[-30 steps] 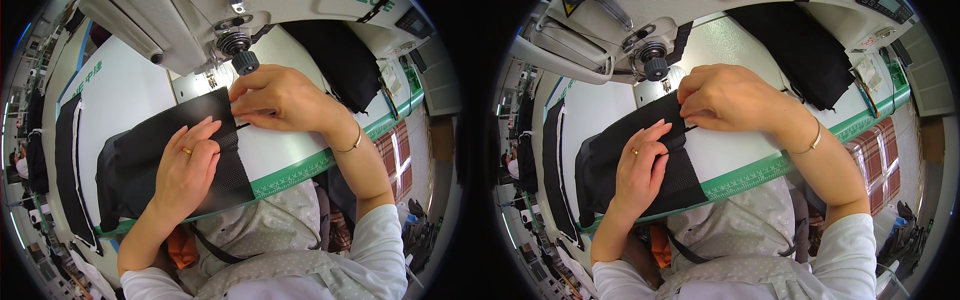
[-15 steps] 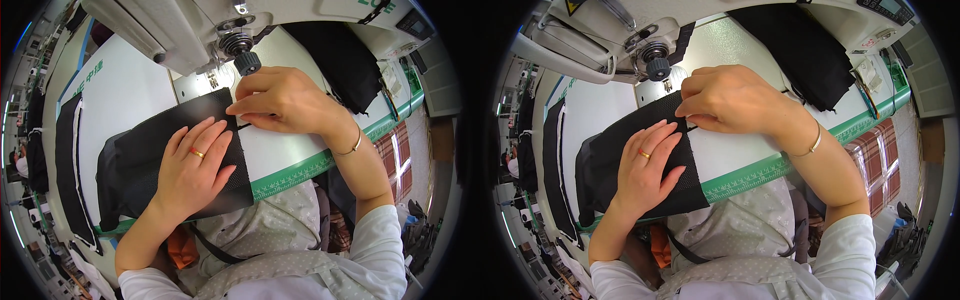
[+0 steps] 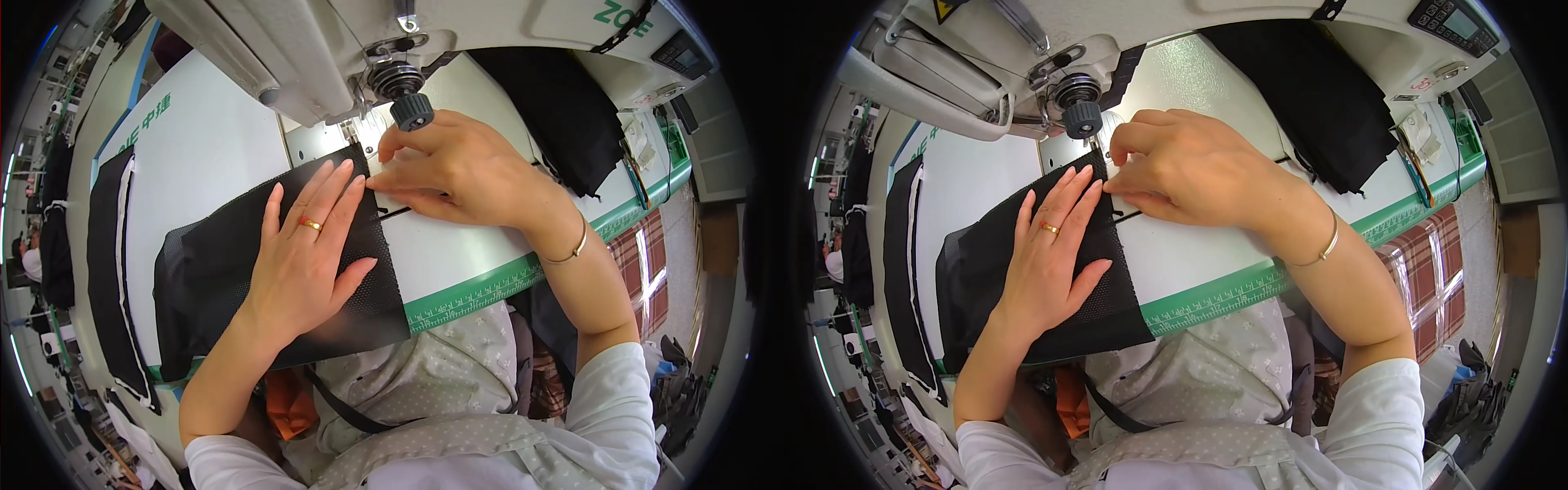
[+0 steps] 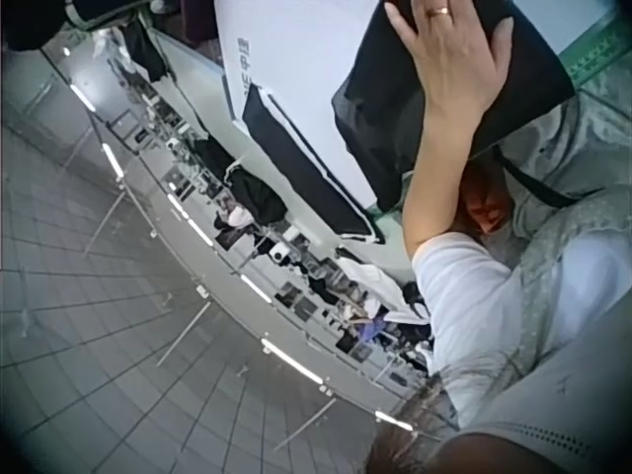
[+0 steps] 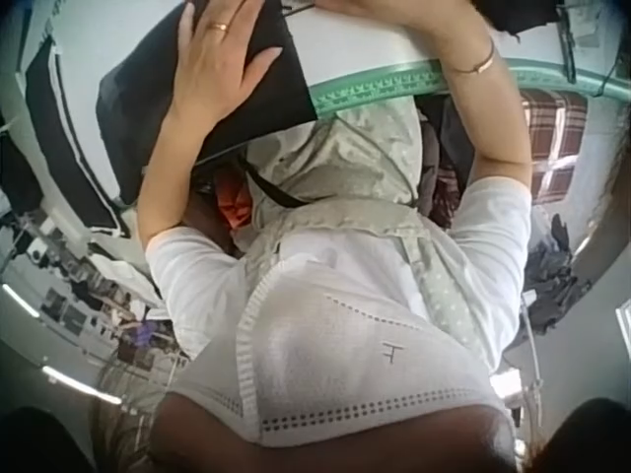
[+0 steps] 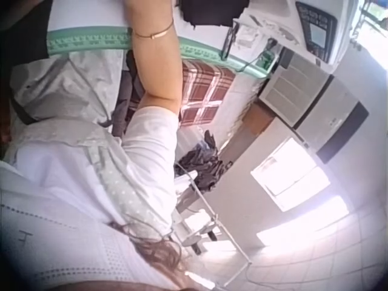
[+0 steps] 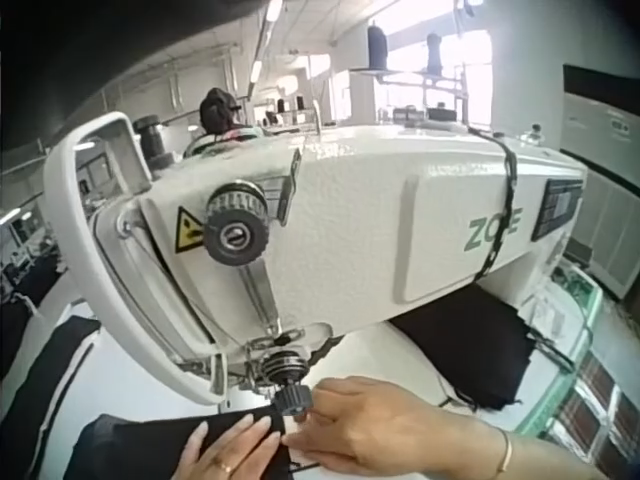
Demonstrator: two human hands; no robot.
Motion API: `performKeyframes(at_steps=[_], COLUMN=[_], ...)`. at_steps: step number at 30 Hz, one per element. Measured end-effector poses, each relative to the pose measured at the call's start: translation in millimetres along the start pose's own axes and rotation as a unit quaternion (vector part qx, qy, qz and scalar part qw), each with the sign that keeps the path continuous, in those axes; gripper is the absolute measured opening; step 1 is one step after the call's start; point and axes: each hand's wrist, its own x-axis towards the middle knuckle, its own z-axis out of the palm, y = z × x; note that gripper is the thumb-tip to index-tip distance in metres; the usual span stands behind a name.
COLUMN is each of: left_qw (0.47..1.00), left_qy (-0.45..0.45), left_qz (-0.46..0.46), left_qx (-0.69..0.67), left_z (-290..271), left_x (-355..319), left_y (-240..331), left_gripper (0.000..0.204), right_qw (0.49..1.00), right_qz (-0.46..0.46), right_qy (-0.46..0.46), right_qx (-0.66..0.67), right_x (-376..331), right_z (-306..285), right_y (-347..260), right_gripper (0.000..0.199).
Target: Sewing pieces of black mesh fabric using an industrial sewing machine in a factory setting.
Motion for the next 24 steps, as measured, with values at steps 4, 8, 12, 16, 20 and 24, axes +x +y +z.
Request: performKeyframes(at_steps=[4,8,12,16,20,24], left_qw=[1.000,1.000,1.000,1.000,1.000,1.000], left_qy=[0.010,0.002,0.007,0.008,0.017,0.020], left_qz=[-0.015,-0.021,-0.015,-0.012,-0.007,-0.006], left_qx=[0.013,0.003,0.008,0.005,0.007,0.009], left_z=[-0.1,0.3,3.5,3.9,5.1,4.0], left_x=[2.1,5.3,6.4,6.2,7.1,7.0], left_y=[-2.0,-3.9,-4.6,-5.4,-5.9,-5.5], left_gripper=[0.077,0.076,0.077,0.077,0.078,0.077], right_qw=[0.999,0.999,0.999,0.998,0.998,0.997], right_qz=[0.003,0.006,0.015,0.015,0.019,0.032], right_qy=[0.014,0.022,0.019,0.022,0.026,0.010], right_qx=[-0.035,-0.041,-0.044,-0.048,-0.048,-0.063], right_x=[3.0,3.0,2.9,3.9,4.5,4.8], right_z=[3.2,7.6,6.0,5.7,4.9,2.9], right_y=[-2.8,0.5,-0.3,-0.7,-2.1,-5.4], right_gripper=[0.016,0.018,0.018,0.018,0.019,0.022])
